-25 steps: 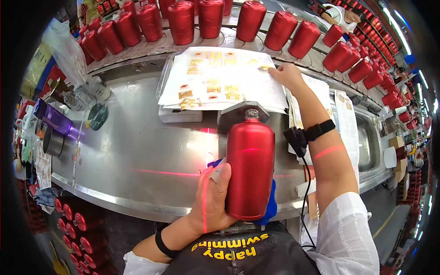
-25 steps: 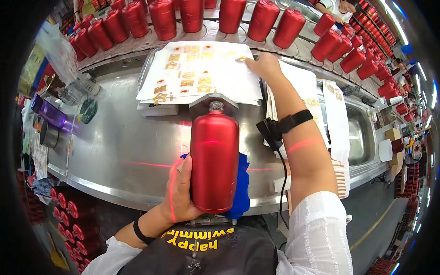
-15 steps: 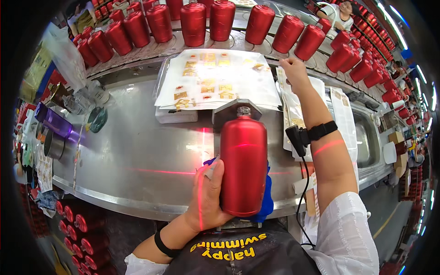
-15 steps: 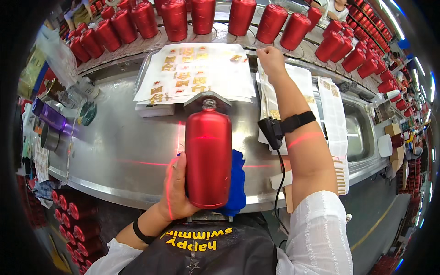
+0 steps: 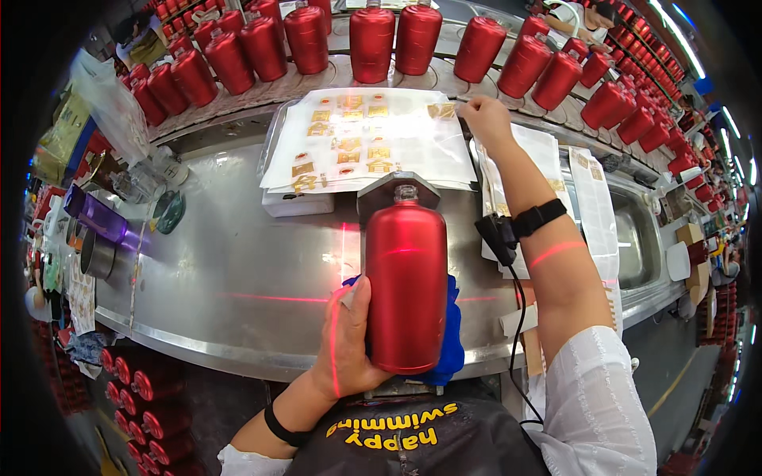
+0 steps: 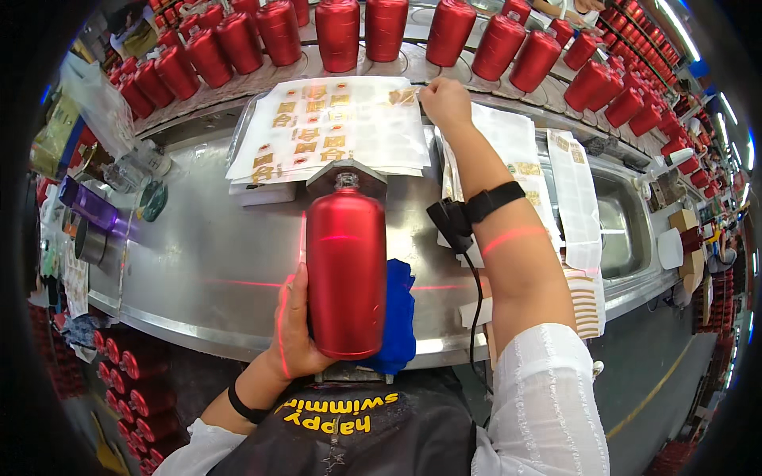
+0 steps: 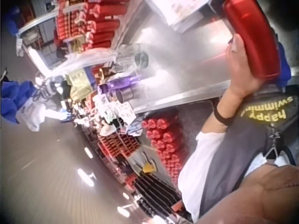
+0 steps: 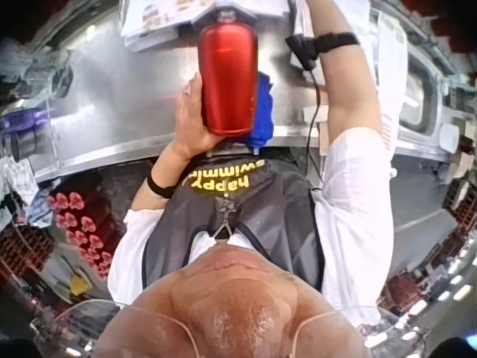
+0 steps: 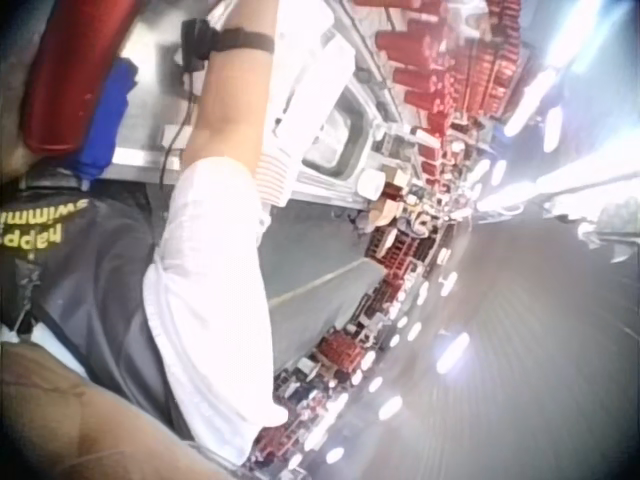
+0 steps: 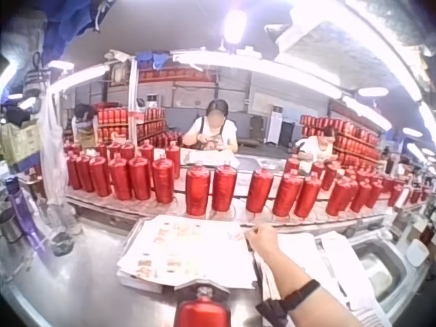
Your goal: Apply gold-colored labels and decorative stickers to red canisters.
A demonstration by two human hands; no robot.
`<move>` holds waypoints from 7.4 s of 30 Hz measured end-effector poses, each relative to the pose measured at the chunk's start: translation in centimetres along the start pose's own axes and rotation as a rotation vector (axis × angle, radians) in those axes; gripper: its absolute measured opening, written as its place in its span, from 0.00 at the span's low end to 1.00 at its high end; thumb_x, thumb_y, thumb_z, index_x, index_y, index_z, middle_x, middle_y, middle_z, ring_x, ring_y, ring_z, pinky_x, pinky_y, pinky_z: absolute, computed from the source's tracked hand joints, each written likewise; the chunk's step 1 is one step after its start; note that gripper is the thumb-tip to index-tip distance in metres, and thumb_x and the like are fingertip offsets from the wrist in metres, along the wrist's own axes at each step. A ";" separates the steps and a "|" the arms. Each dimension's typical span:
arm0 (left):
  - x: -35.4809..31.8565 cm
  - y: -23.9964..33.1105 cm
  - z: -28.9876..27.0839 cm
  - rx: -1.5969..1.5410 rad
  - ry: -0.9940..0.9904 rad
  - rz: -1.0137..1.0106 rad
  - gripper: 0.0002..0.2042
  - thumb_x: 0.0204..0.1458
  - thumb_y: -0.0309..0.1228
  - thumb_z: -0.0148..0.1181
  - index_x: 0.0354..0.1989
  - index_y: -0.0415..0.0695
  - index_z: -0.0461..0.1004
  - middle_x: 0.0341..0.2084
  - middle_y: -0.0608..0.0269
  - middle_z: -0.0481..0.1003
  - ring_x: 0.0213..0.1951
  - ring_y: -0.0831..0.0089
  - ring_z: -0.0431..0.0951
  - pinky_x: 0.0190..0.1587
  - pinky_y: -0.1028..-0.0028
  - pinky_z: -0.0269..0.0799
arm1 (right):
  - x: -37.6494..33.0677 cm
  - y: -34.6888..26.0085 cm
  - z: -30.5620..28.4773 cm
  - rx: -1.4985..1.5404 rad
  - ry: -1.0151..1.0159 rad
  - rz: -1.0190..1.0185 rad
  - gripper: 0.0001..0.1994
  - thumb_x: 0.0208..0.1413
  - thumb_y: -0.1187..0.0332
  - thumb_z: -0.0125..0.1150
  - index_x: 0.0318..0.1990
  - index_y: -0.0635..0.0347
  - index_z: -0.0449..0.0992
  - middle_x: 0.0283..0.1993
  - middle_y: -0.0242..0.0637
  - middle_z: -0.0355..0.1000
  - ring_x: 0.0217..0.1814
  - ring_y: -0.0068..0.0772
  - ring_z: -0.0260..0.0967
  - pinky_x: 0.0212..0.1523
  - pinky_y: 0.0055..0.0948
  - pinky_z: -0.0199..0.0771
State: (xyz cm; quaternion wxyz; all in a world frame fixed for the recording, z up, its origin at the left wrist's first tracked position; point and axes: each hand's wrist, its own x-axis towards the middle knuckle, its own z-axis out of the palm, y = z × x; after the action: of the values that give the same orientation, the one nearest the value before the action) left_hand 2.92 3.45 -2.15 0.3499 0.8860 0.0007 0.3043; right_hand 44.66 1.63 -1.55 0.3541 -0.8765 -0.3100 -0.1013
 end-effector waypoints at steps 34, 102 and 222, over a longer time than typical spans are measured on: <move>-0.8 2.7 -1.5 0.394 -0.076 0.080 0.55 0.39 0.50 0.72 0.69 0.32 0.44 0.58 0.41 0.66 0.59 0.44 0.64 0.64 0.46 0.47 | -12.7 -7.6 -23.5 -0.081 -0.296 -0.671 0.07 0.55 0.73 0.60 0.31 0.65 0.68 0.45 0.42 0.70 0.44 0.45 0.68 0.45 0.35 0.68; 3.6 -0.5 -1.0 -1.107 0.124 -0.505 0.33 0.66 0.43 0.46 0.71 0.37 0.40 0.61 0.58 0.58 0.60 0.70 0.64 0.62 0.69 0.62 | -17.9 -13.8 -10.1 0.386 -0.250 -0.290 0.15 0.63 0.63 0.54 0.47 0.68 0.74 0.41 0.49 0.74 0.45 0.45 0.73 0.49 0.35 0.71; 0.8 0.2 -0.5 -0.539 0.219 -0.335 0.26 0.67 0.42 0.42 0.64 0.34 0.55 0.61 0.52 0.62 0.63 0.65 0.62 0.66 0.65 0.54 | -35.4 27.4 -35.8 0.170 0.596 0.747 0.14 0.62 0.69 0.54 0.53 0.58 0.77 0.47 0.26 0.75 0.31 0.10 0.59 0.32 0.15 0.61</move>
State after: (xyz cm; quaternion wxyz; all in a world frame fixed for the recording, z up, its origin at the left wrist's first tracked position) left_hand 3.26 3.75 -1.36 0.6144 0.7113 0.1034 0.3254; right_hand 35.15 -54.73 -4.79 0.5101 -0.8286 0.1336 -0.1881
